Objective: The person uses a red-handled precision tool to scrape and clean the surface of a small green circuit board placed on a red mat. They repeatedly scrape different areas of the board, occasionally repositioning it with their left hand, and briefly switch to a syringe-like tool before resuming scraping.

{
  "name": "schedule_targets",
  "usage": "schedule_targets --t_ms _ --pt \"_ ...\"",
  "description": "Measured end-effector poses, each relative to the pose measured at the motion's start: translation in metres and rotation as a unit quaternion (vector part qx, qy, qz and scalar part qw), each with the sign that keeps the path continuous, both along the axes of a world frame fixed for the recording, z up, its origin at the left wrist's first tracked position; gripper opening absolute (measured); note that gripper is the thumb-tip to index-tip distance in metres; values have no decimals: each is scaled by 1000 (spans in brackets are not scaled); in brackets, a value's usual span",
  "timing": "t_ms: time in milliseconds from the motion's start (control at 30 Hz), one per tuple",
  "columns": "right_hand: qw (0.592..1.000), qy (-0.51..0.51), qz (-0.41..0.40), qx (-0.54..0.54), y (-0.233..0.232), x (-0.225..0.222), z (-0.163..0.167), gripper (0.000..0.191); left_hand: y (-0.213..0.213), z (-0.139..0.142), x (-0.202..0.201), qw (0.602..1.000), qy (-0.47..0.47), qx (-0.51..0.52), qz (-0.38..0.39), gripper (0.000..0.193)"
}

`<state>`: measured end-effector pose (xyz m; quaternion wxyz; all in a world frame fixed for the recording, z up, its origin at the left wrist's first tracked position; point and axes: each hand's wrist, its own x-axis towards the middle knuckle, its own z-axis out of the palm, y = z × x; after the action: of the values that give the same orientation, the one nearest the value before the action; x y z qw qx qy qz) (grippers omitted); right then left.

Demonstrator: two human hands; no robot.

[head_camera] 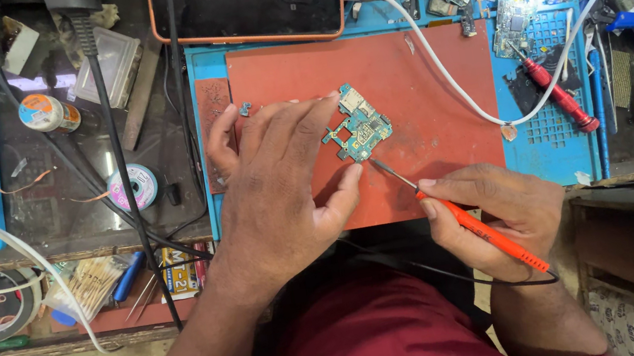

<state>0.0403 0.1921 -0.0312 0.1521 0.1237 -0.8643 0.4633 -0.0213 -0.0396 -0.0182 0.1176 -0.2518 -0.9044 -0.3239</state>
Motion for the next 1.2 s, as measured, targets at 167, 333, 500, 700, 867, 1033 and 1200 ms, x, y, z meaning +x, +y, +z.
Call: schedule_targets --t_ms 167,333,500,700,867,1033,1200 --pt "1000 19 10 16 -2 0 1 22 0 -1 0 1000 1 -2 2 66" --pt "1000 13 -8 25 -3 1 0 21 0 -2 0 1000 -1 -6 3 64" --pt "1000 13 -8 4 -5 -1 1 21 1 -1 0 1000 -3 -7 5 63" --pt "1000 5 -24 9 -4 -1 2 21 3 1 -2 1000 -1 -9 10 62" --pt "1000 -3 -6 0 -1 3 -3 21 0 -5 1 1000 4 -6 4 63" --pt "999 20 5 30 -2 0 0 22 2 0 1 1000 0 -14 12 62" --pt "999 32 12 26 -3 -5 5 22 4 4 -3 1000 4 -9 13 62"
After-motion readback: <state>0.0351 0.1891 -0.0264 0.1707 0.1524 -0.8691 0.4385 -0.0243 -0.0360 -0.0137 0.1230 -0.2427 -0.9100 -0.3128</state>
